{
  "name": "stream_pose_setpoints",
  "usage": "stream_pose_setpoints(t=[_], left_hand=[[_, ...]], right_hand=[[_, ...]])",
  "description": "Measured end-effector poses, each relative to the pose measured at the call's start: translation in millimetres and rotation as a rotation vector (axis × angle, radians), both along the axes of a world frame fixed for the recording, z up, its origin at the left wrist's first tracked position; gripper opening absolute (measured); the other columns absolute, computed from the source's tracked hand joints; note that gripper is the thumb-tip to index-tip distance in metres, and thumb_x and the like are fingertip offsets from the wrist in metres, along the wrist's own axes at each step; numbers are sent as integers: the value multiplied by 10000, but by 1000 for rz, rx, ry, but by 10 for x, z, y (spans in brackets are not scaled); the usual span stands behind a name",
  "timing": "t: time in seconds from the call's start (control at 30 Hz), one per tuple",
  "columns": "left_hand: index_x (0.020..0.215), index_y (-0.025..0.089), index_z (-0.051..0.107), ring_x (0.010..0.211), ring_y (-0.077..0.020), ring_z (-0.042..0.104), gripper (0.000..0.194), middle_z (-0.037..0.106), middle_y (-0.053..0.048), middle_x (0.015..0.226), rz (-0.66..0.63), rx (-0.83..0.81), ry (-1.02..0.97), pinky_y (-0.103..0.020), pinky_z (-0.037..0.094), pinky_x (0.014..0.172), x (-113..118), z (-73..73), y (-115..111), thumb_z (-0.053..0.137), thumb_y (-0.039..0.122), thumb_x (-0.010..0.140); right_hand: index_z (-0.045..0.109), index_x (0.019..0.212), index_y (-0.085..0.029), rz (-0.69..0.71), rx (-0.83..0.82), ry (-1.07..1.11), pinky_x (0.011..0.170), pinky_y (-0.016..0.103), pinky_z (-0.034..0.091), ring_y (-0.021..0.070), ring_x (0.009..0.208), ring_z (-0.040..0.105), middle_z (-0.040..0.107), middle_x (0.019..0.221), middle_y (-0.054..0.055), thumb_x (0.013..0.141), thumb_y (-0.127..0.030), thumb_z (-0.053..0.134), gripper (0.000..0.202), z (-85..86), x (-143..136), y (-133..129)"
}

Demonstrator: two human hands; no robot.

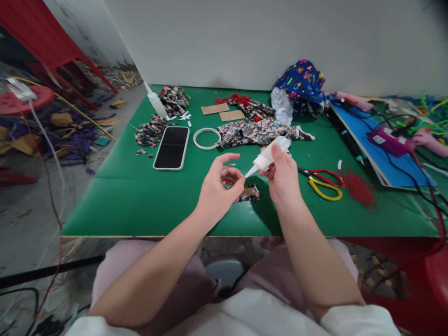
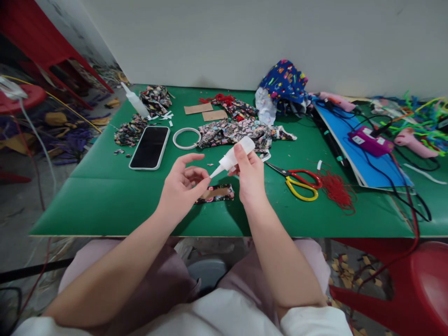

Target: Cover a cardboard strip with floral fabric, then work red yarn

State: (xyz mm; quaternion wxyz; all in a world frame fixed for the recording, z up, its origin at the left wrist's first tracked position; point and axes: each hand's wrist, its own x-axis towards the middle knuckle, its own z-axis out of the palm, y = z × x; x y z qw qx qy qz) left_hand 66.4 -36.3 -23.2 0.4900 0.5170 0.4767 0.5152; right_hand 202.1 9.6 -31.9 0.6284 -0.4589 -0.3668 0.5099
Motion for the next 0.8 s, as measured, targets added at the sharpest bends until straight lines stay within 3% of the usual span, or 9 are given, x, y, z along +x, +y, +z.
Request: stream_pose_setpoints(t=[0.47, 0.8], left_hand=[[1064, 221, 466, 569, -65, 527, 387, 554, 43, 697, -68, -59, -127, -156, 442, 482, -35, -50, -12, 597, 114, 716], [1082, 205, 485, 704, -79, 566, 409, 579, 26, 776, -36, -68, -106, -175, 496, 606, -50, -82, 9, 618, 125, 704]], right_hand=[[575, 712, -181, -18, 1, -3, 381, 178, 393, 57, 439, 459, 545, 577, -40, 690, -528, 629, 352, -42, -10, 32], [570, 706, -177, -29, -27, -11, 377, 182, 400, 58, 434, 459, 541, 569, -43, 667, -550, 636, 381, -39, -29, 26]])
